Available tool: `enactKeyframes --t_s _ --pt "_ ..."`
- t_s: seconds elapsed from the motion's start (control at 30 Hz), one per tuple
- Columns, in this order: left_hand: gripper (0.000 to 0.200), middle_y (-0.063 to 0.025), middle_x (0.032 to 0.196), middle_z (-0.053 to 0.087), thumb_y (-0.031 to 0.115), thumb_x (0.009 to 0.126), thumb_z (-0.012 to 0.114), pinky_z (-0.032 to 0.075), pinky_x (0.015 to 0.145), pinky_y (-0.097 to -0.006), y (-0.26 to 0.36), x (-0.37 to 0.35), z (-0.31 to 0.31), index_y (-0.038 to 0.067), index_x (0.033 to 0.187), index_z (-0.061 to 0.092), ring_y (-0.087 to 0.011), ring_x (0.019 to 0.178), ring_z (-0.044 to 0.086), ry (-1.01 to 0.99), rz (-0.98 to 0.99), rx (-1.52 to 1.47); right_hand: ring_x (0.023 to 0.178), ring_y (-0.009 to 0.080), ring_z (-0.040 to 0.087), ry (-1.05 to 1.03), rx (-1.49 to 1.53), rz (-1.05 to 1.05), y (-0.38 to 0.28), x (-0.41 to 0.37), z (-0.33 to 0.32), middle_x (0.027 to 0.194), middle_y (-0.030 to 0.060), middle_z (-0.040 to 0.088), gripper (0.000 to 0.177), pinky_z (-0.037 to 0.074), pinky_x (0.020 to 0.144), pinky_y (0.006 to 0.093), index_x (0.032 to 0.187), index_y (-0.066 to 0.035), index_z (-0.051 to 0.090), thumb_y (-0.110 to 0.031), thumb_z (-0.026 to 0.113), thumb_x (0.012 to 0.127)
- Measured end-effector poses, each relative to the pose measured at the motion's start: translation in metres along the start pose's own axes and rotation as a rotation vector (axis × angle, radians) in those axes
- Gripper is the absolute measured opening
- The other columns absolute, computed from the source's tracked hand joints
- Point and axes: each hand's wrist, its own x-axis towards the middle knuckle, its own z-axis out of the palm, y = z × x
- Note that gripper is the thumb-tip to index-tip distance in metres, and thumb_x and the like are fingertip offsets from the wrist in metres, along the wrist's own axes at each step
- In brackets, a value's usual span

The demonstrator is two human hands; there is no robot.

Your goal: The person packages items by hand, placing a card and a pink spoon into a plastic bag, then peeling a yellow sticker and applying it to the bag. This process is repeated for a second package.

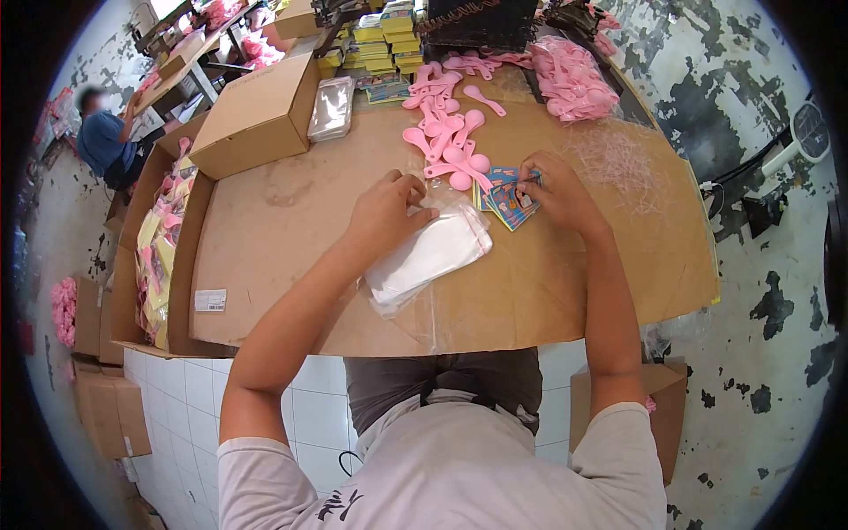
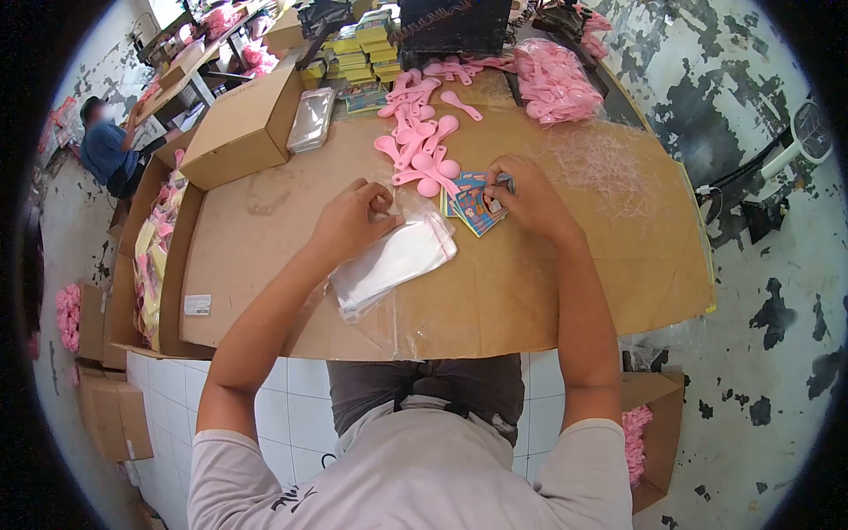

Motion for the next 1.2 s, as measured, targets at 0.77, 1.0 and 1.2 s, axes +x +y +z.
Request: enactKeyframes --t_s 0.77,1.0,1.2 --pt "0.058 -0.0066 0.09 0.077 0.005 0.092 0.076 0.049 0.069 -0.0207 0.003 -0.008 0.008 0.001 0.144 0.049 -0.0055 0.077 0.067 -0.083 -0.106 -1.032 0.09 0.0084 0.065 0.186 0.693 0.106 -0.043 -0.001 0.056 0.104 0.0055 0.071 0.02 0.052 0.078 0.0251 0.116 0.0 0.065 -0.005 0.068 0.097" --pt "0.06 -0.0105 0.095 0.078 0.003 0.093 0.074 0.053 0.081 -0.0235 0.005 -0.012 0.007 0.0 0.146 0.047 -0.0099 0.088 0.072 -0.134 -0.021 -0.872 0.09 0.0077 0.064 0.093 0.421 -0.002 -0.051 -0.004 0.055 0.103 0.0047 0.071 0.017 0.052 0.078 0.025 0.113 -0.001 0.069 -0.004 0.069 0.096" --pt "0.058 -0.0115 0.098 0.077 0.002 0.093 0.073 0.054 0.084 -0.0259 0.001 -0.01 0.009 0.0 0.146 0.048 -0.0134 0.09 0.073 -0.107 -0.063 -1.011 0.091 0.0081 0.066 0.328 0.77 0.122 -0.059 -0.001 0.057 0.101 0.0055 0.071 0.017 0.054 0.079 0.0253 0.113 0.0 0.069 -0.004 0.07 0.097"
